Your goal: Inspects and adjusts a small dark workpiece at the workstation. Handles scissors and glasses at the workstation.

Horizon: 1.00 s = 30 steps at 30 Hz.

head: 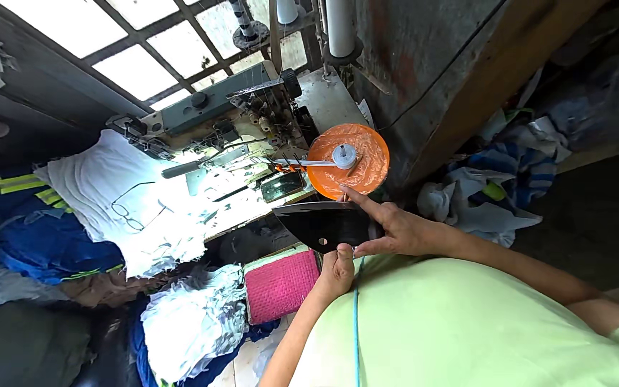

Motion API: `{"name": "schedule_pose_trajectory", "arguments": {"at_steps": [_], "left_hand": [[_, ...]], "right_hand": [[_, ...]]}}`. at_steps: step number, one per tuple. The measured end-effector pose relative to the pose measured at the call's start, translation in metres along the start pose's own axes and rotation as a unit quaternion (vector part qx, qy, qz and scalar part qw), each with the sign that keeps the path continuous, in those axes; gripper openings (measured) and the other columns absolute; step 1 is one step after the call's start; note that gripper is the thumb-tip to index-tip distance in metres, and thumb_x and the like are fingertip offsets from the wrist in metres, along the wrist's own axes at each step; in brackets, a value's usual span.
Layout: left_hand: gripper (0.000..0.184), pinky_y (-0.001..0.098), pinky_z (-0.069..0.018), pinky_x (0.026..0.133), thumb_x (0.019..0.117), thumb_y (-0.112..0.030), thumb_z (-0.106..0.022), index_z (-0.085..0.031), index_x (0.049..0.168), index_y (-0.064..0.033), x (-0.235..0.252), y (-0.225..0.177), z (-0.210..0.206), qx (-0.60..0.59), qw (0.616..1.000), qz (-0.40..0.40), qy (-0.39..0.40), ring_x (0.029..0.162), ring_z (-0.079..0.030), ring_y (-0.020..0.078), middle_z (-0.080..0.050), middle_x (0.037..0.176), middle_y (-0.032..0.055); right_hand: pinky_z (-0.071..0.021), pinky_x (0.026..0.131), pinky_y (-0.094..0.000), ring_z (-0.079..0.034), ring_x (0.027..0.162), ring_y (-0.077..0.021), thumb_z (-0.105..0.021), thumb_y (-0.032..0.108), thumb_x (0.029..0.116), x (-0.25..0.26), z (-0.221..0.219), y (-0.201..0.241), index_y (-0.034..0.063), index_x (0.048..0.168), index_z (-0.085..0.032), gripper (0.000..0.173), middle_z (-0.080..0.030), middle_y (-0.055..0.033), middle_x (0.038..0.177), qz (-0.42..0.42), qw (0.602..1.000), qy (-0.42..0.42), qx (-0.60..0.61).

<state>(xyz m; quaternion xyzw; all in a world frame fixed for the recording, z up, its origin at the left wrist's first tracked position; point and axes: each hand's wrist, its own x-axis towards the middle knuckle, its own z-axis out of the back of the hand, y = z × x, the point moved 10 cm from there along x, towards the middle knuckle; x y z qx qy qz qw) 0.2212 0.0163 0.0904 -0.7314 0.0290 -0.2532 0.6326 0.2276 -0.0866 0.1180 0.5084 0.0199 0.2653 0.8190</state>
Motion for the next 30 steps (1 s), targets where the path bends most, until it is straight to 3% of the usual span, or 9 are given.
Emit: {"name": "schedule_pose_trajectory", "arguments": {"at_steps": [4,6,10,16,21,23,25,26,30], "left_hand": [[0.056,0.0168,-0.0498,0.098,0.1028,-0.059,-0.033,-0.060,0.115,-0.0122,0.001,0.001,0.003,0.005,1.000,0.000,-0.021,0.107,-0.058,-0.0149,-0.067,0.103,-0.0195],[0.049,0.0172,-0.0511,0.097,0.1030,-0.058,-0.034,-0.061,0.114,-0.0186,0.001,0.000,0.005,-0.006,0.999,-0.003,-0.044,0.105,-0.060,-0.0142,-0.069,0.102,-0.0217],[0.037,0.0209,-0.0537,0.097,0.1031,-0.054,-0.039,-0.063,0.113,-0.0270,0.001,0.004,0.012,-0.053,0.994,0.010,-0.100,0.105,-0.064,-0.0093,-0.072,0.103,-0.0214],[0.036,0.0249,-0.0547,0.098,0.1068,-0.047,-0.039,-0.058,0.121,-0.0193,-0.002,0.011,0.035,-0.086,0.975,0.014,-0.204,0.105,-0.067,-0.0032,-0.072,0.105,-0.0167],[0.032,0.0201,-0.0582,0.079,0.1119,-0.023,-0.022,-0.051,0.117,-0.0103,-0.008,0.027,0.066,-0.084,0.945,0.099,-0.301,0.085,-0.069,-0.0020,-0.071,0.089,-0.0105],[0.030,0.0214,-0.0590,0.080,0.1114,-0.024,-0.027,-0.054,0.114,-0.0107,-0.009,0.025,0.073,-0.098,0.947,0.108,-0.287,0.085,-0.070,-0.0013,-0.073,0.088,-0.0107],[0.034,0.0250,-0.0570,0.091,0.1090,-0.036,-0.040,-0.053,0.122,-0.0075,-0.011,0.022,0.077,-0.115,0.955,0.100,-0.253,0.096,-0.069,-0.0001,-0.073,0.098,-0.0098],[0.040,0.0256,-0.0561,0.094,0.1064,-0.042,-0.046,-0.052,0.125,-0.0066,-0.012,0.021,0.079,-0.119,0.958,0.095,-0.244,0.099,-0.068,0.0000,-0.072,0.102,-0.0096],[0.062,0.0239,-0.0542,0.097,0.0981,-0.059,-0.053,-0.049,0.132,-0.0068,-0.015,0.018,0.088,-0.100,0.967,0.084,-0.217,0.104,-0.066,-0.0026,-0.070,0.107,-0.0122]], "right_hand": [[-0.0480,0.073,-0.0206,-0.057,0.080,-0.0063,-0.063,0.054,0.0944,-0.001,-0.004,-0.003,-0.0052,0.157,-0.029,0.092,-0.068,-0.0175,0.111,-0.018,1.000,-0.010,-0.022],[-0.0510,0.072,-0.0234,-0.061,0.079,-0.0095,-0.061,0.055,0.0951,-0.001,-0.005,-0.003,-0.0058,0.155,-0.033,0.090,-0.070,-0.0176,0.106,-0.010,0.999,-0.025,-0.041],[-0.0450,0.055,-0.0258,-0.050,0.058,-0.0121,-0.057,0.057,0.0963,0.002,-0.007,0.000,-0.0074,0.152,-0.039,0.087,-0.060,-0.0084,0.072,0.021,0.993,-0.045,-0.109],[-0.0493,0.054,-0.0364,-0.057,0.055,-0.0224,-0.060,0.053,0.0960,0.022,-0.018,0.008,-0.0053,0.149,-0.044,0.081,-0.059,-0.0089,0.062,0.062,0.983,-0.027,-0.173],[-0.0527,0.061,-0.0452,-0.062,0.062,-0.0293,-0.062,0.051,0.0962,0.054,-0.046,-0.011,0.0018,0.155,-0.039,0.081,-0.062,-0.0126,0.067,0.037,0.987,0.053,-0.148],[-0.0518,0.065,-0.0417,-0.061,0.065,-0.0249,-0.066,0.051,0.0941,0.061,-0.053,-0.016,0.0009,0.158,-0.032,0.088,-0.064,-0.0135,0.074,0.011,0.993,0.069,-0.098],[-0.0548,0.076,-0.0364,-0.065,0.081,-0.0196,-0.069,0.049,0.0926,0.062,-0.062,-0.018,-0.0003,0.160,-0.023,0.096,-0.070,-0.0180,0.106,-0.020,0.995,0.093,-0.037],[-0.0541,0.077,-0.0345,-0.064,0.082,-0.0181,-0.070,0.048,0.0920,0.064,-0.065,-0.016,-0.0012,0.160,-0.021,0.097,-0.069,-0.0190,0.110,-0.022,0.995,0.096,-0.016],[-0.0484,0.064,-0.0275,-0.055,0.068,-0.0111,-0.070,0.048,0.0919,0.069,-0.073,-0.010,0.0000,0.161,-0.022,0.096,-0.066,-0.0130,0.090,-0.009,0.994,0.104,-0.013]]}}
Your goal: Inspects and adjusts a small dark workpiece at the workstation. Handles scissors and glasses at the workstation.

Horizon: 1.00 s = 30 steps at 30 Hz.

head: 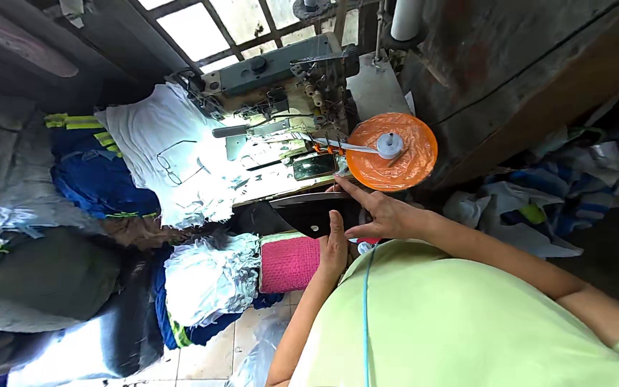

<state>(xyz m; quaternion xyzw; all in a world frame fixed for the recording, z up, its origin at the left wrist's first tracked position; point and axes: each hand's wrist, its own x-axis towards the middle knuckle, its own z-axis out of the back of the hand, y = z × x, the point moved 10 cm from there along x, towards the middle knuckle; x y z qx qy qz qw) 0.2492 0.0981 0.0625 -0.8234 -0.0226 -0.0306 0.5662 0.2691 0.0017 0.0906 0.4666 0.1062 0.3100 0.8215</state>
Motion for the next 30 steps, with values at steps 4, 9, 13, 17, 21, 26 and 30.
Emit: {"name": "schedule_pose_trajectory", "arguments": {"at_steps": [4,9,13,17,21,26,30], "left_hand": [[0.056,0.0223,-0.0548,0.095,0.1017,-0.058,-0.045,-0.052,0.123,-0.0059,-0.002,-0.007,0.007,0.035,0.999,-0.011,0.007,0.101,-0.066,-0.0044,-0.071,0.101,-0.0131],[0.037,0.0213,-0.0552,0.093,0.1116,-0.034,-0.028,-0.051,0.119,-0.0053,-0.002,-0.011,0.016,0.041,0.999,-0.009,-0.034,0.097,-0.067,-0.0054,-0.071,0.098,-0.0135],[0.032,0.0216,-0.0555,0.094,0.1116,-0.031,-0.031,-0.052,0.119,-0.0084,-0.001,-0.013,0.021,0.036,0.998,-0.039,-0.038,0.098,-0.067,-0.0052,-0.071,0.098,-0.0150],[0.028,0.0186,-0.0542,0.094,0.1110,-0.016,-0.029,-0.051,0.119,-0.0010,0.000,-0.017,0.024,0.071,0.995,-0.037,-0.061,0.097,-0.065,-0.0075,-0.069,0.097,-0.0122],[0.027,0.0197,-0.0573,0.087,0.1107,-0.015,-0.029,-0.053,0.117,-0.0058,0.001,-0.009,0.026,0.041,0.996,-0.023,-0.080,0.091,-0.068,-0.0046,-0.071,0.092,-0.0119],[0.024,0.0109,-0.0381,0.050,0.1032,-0.039,-0.055,-0.055,0.092,-0.0174,0.004,0.009,0.011,-0.087,0.995,0.053,0.001,0.053,-0.046,-0.0077,-0.055,0.064,-0.0152],[0.058,0.0243,-0.0585,0.085,0.0727,-0.054,-0.085,-0.064,0.107,-0.0129,-0.005,0.011,0.006,-0.145,0.985,0.086,0.039,0.091,-0.070,0.0023,-0.075,0.094,-0.0065]], "right_hand": [[-0.0497,0.066,-0.0275,-0.057,0.072,-0.0115,-0.070,0.048,0.0920,0.005,-0.006,0.003,0.0015,0.161,-0.023,0.096,-0.068,-0.0142,0.097,-0.001,1.000,0.007,-0.002],[-0.0437,0.056,-0.0253,-0.048,0.057,-0.0093,-0.067,0.049,0.0940,0.008,-0.011,0.004,-0.0003,0.157,-0.034,0.086,-0.060,-0.0071,0.072,0.023,0.999,-0.040,-0.019],[-0.0435,0.054,-0.0282,-0.048,0.053,-0.0123,-0.063,0.053,0.0951,0.008,-0.012,0.007,0.0008,0.156,-0.037,0.084,-0.053,-0.0039,0.061,0.030,0.996,-0.054,-0.060],[-0.0465,0.056,-0.0347,-0.053,0.054,-0.0190,-0.061,0.055,0.0955,0.008,-0.012,0.009,-0.0009,0.154,-0.041,0.083,-0.056,-0.0073,0.060,0.048,0.990,-0.073,-0.107],[-0.0506,0.058,-0.0417,-0.060,0.058,-0.0272,-0.059,0.053,0.0970,0.007,-0.007,0.016,0.0002,0.152,-0.045,0.077,-0.060,-0.0109,0.062,0.053,0.982,-0.079,-0.163],[-0.0516,0.063,-0.0308,-0.057,0.064,-0.0132,-0.064,0.051,0.0960,0.008,0.002,-0.005,-0.0014,0.158,-0.031,0.087,-0.066,-0.0117,0.083,-0.004,0.998,-0.064,-0.028],[-0.0540,0.084,-0.0321,-0.066,0.096,-0.0158,-0.069,0.050,0.0923,0.003,-0.005,0.002,-0.0021,0.160,-0.022,0.097,-0.066,-0.0178,0.128,-0.003,1.000,0.001,0.025]]}}
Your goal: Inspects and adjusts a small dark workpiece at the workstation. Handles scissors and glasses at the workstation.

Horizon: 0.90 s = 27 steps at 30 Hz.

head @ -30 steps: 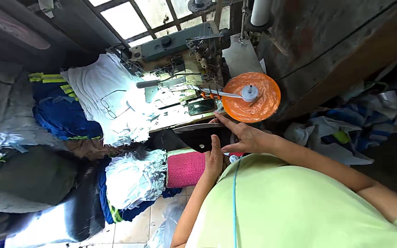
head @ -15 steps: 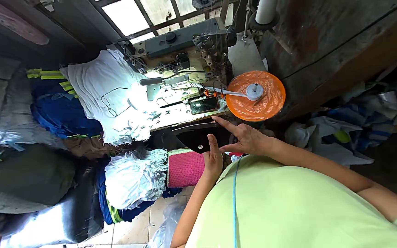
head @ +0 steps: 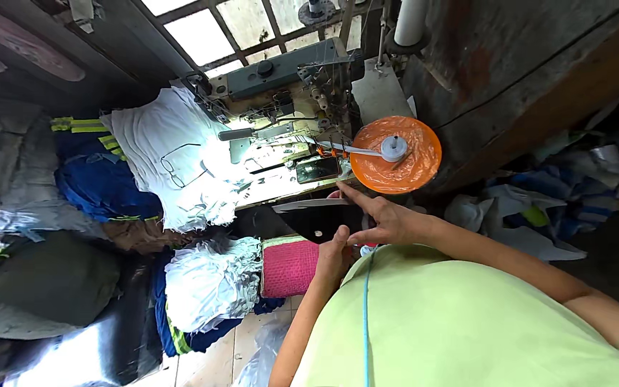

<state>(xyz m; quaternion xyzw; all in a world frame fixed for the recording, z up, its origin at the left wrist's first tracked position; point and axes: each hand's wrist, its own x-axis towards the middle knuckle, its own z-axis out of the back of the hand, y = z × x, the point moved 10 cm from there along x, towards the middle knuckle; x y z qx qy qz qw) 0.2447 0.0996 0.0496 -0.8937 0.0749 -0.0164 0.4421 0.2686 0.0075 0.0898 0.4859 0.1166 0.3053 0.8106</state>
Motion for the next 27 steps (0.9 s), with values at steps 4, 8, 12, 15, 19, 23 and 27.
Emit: {"name": "schedule_pose_trajectory", "arguments": {"at_steps": [4,8,12,15,19,23,27], "left_hand": [[0.033,0.0246,-0.0587,0.086,0.0774,-0.039,-0.086,-0.074,0.100,-0.0182,0.000,-0.001,-0.012,-0.013,0.999,-0.024,0.043,0.093,-0.071,0.0020,-0.076,0.095,-0.0066],[0.027,0.0251,-0.0591,0.086,0.0762,-0.028,-0.088,-0.075,0.096,-0.0164,0.001,0.001,-0.020,-0.019,0.999,-0.014,0.037,0.090,-0.072,0.0029,-0.077,0.092,-0.0048],[0.025,0.0263,-0.0590,0.088,0.0780,-0.027,-0.087,-0.076,0.098,-0.0151,0.001,0.005,-0.024,-0.015,0.999,-0.013,0.046,0.092,-0.072,0.0039,-0.077,0.094,-0.0035],[0.025,0.0252,-0.0583,0.089,0.0797,-0.030,-0.085,-0.076,0.098,-0.0154,0.000,0.003,-0.028,-0.002,0.999,-0.025,0.046,0.093,-0.071,0.0028,-0.077,0.095,-0.0045],[0.021,0.0246,-0.0578,0.090,0.0856,-0.030,-0.080,-0.075,0.100,-0.0170,-0.001,-0.001,-0.036,0.027,0.998,-0.042,0.047,0.095,-0.071,0.0014,-0.077,0.097,-0.0069],[0.018,0.0269,-0.0573,0.093,0.0911,-0.024,-0.076,-0.072,0.105,-0.0137,0.000,-0.002,-0.038,0.078,0.994,-0.065,0.047,0.098,-0.070,0.0021,-0.076,0.098,-0.0081],[0.030,0.0275,-0.0559,0.096,0.0963,-0.028,-0.070,-0.065,0.120,-0.0096,-0.001,-0.002,-0.036,0.113,0.987,-0.093,0.062,0.102,-0.068,0.0012,-0.074,0.105,-0.0090]], "right_hand": [[-0.0525,0.081,-0.0249,-0.064,0.098,-0.0090,-0.067,0.050,0.0935,-0.004,0.002,-0.002,0.0007,0.161,-0.021,0.096,-0.060,-0.0152,0.140,0.007,1.000,0.019,0.005],[-0.0498,0.071,-0.0242,-0.059,0.082,-0.0074,-0.071,0.041,0.0912,-0.008,0.007,-0.004,-0.0027,0.161,-0.017,0.099,-0.062,-0.0180,0.132,-0.011,1.000,0.008,0.022],[-0.0513,0.075,-0.0221,-0.062,0.089,-0.0069,-0.071,0.041,0.0916,-0.011,0.010,-0.003,-0.0028,0.160,-0.019,0.097,-0.061,-0.0166,0.136,0.011,1.000,0.017,0.024],[-0.0502,0.073,-0.0207,-0.061,0.086,-0.0054,-0.072,0.041,0.0912,-0.014,0.013,-0.001,-0.0036,0.160,-0.019,0.098,-0.064,-0.0167,0.129,0.012,0.999,0.024,0.024],[-0.0492,0.069,-0.0181,-0.059,0.080,-0.0023,-0.075,0.042,0.0892,-0.017,0.014,-0.003,-0.0036,0.160,-0.018,0.101,-0.065,-0.0153,0.121,0.004,0.999,0.017,0.039],[-0.0514,0.075,-0.0220,-0.063,0.088,-0.0072,-0.073,0.043,0.0889,-0.021,0.016,-0.001,-0.0048,0.157,-0.027,0.095,-0.067,-0.0158,0.124,0.021,1.000,-0.003,0.019],[-0.0537,0.072,-0.0287,-0.065,0.083,-0.0132,-0.072,0.050,0.0881,-0.026,0.017,0.000,-0.0022,0.154,-0.035,0.091,-0.069,-0.0145,0.115,0.033,0.999,-0.027,-0.023]]}}
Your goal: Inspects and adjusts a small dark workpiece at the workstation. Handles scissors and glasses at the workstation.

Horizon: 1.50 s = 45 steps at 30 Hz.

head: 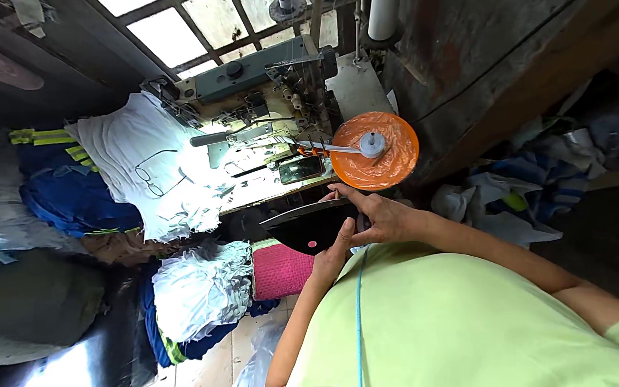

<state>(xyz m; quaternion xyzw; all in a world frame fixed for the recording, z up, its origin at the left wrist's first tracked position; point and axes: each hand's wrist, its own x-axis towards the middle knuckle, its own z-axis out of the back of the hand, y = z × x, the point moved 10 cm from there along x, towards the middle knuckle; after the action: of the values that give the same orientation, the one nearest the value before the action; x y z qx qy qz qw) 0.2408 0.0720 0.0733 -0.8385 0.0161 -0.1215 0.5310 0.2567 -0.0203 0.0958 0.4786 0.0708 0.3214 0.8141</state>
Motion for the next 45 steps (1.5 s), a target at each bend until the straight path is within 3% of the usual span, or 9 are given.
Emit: {"name": "schedule_pose_trajectory", "arguments": {"at_steps": [7,11,14,16,19,22,26,32,45], "left_hand": [[0.023,0.0270,-0.0559,0.096,0.0992,-0.029,-0.066,-0.069,0.116,-0.0148,-0.005,0.000,0.002,0.000,1.000,-0.026,-0.009,0.103,-0.069,0.0009,-0.075,0.105,-0.0096],[0.024,0.0269,-0.0564,0.095,0.1019,-0.028,-0.062,-0.064,0.120,-0.0118,-0.006,0.001,0.002,0.029,0.999,-0.034,-0.009,0.102,-0.069,0.0008,-0.074,0.106,-0.0097],[0.014,0.0128,-0.0492,0.061,0.1049,-0.024,-0.055,-0.068,0.101,-0.0201,-0.007,0.008,-0.001,0.018,0.999,0.016,-0.028,0.065,-0.058,-0.0084,-0.068,0.076,-0.0163],[0.018,0.0111,-0.0445,0.053,0.1055,-0.021,-0.054,-0.069,0.096,-0.0192,-0.009,0.011,-0.003,0.005,0.999,0.031,-0.026,0.055,-0.053,-0.0084,-0.064,0.069,-0.0155],[0.008,0.0189,-0.0574,0.079,0.0994,-0.021,-0.065,-0.070,0.104,-0.0160,-0.009,0.006,-0.003,0.033,0.999,0.020,-0.016,0.082,-0.068,-0.0047,-0.074,0.088,-0.0136],[0.043,0.0256,-0.0563,0.095,0.0938,-0.031,-0.074,-0.059,0.127,-0.0065,-0.007,0.003,-0.002,0.032,0.999,-0.007,0.008,0.101,-0.068,-0.0005,-0.073,0.106,-0.0100],[0.042,0.0250,-0.0573,0.092,0.0926,-0.030,-0.075,-0.060,0.126,-0.0085,-0.009,0.003,-0.002,0.020,1.000,-0.006,-0.001,0.099,-0.069,-0.0007,-0.074,0.104,-0.0105],[0.038,0.0258,-0.0572,0.094,0.0951,-0.027,-0.072,-0.059,0.126,-0.0076,-0.007,0.003,-0.006,0.022,1.000,0.001,0.016,0.100,-0.069,0.0006,-0.074,0.105,-0.0098],[0.032,0.0261,-0.0580,0.091,0.0938,-0.007,-0.067,-0.059,0.124,-0.0012,-0.002,0.003,-0.003,0.049,0.999,-0.004,0.010,0.097,-0.070,0.0025,-0.074,0.103,-0.0066]], "right_hand": [[-0.0559,0.071,-0.0370,-0.068,0.081,-0.0217,-0.070,0.052,0.0895,-0.006,0.000,0.008,-0.0020,0.154,-0.035,0.091,-0.071,-0.0160,0.112,0.010,0.998,-0.012,-0.066],[-0.0523,0.060,-0.0385,-0.061,0.061,-0.0230,-0.068,0.053,0.0905,-0.009,0.002,0.014,-0.0037,0.153,-0.037,0.090,-0.066,-0.0135,0.075,0.020,0.993,-0.019,-0.118],[-0.0503,0.054,-0.0385,-0.059,0.053,-0.0237,-0.066,0.050,0.0922,-0.012,0.007,0.017,-0.0023,0.147,-0.048,0.078,-0.059,-0.0088,0.060,0.056,0.984,-0.055,-0.158],[-0.0491,0.054,-0.0373,-0.057,0.053,-0.0223,-0.065,0.051,0.0930,-0.012,0.008,0.015,-0.0008,0.149,-0.047,0.078,-0.057,-0.0072,0.060,0.050,0.984,-0.049,-0.163],[-0.0497,0.058,-0.0374,-0.057,0.057,-0.0222,-0.066,0.052,0.0922,-0.013,0.006,0.010,-0.0052,0.156,-0.033,0.092,-0.057,-0.0087,0.063,0.013,0.990,-0.011,-0.140],[-0.0527,0.068,-0.0399,-0.062,0.069,-0.0252,-0.070,0.051,0.0906,-0.014,0.001,0.006,-0.0044,0.159,-0.024,0.099,-0.064,-0.0153,0.076,-0.025,0.996,0.016,-0.083],[-0.0515,0.067,-0.0387,-0.060,0.069,-0.0235,-0.071,0.050,0.0895,-0.015,-0.001,0.004,-0.0045,0.158,-0.025,0.099,-0.064,-0.0160,0.080,-0.035,0.997,0.014,-0.066],[-0.0551,0.074,-0.0382,-0.066,0.082,-0.0232,-0.069,0.055,0.0898,-0.015,-0.002,0.001,-0.0030,0.159,-0.024,0.101,-0.070,-0.0193,0.110,-0.019,0.998,0.008,-0.063],[-0.0557,0.072,-0.0420,-0.068,0.079,-0.0265,-0.068,0.053,0.0901,-0.016,-0.003,-0.002,-0.0083,0.156,-0.025,0.100,-0.070,-0.0182,0.095,-0.007,0.996,-0.014,-0.085]]}}
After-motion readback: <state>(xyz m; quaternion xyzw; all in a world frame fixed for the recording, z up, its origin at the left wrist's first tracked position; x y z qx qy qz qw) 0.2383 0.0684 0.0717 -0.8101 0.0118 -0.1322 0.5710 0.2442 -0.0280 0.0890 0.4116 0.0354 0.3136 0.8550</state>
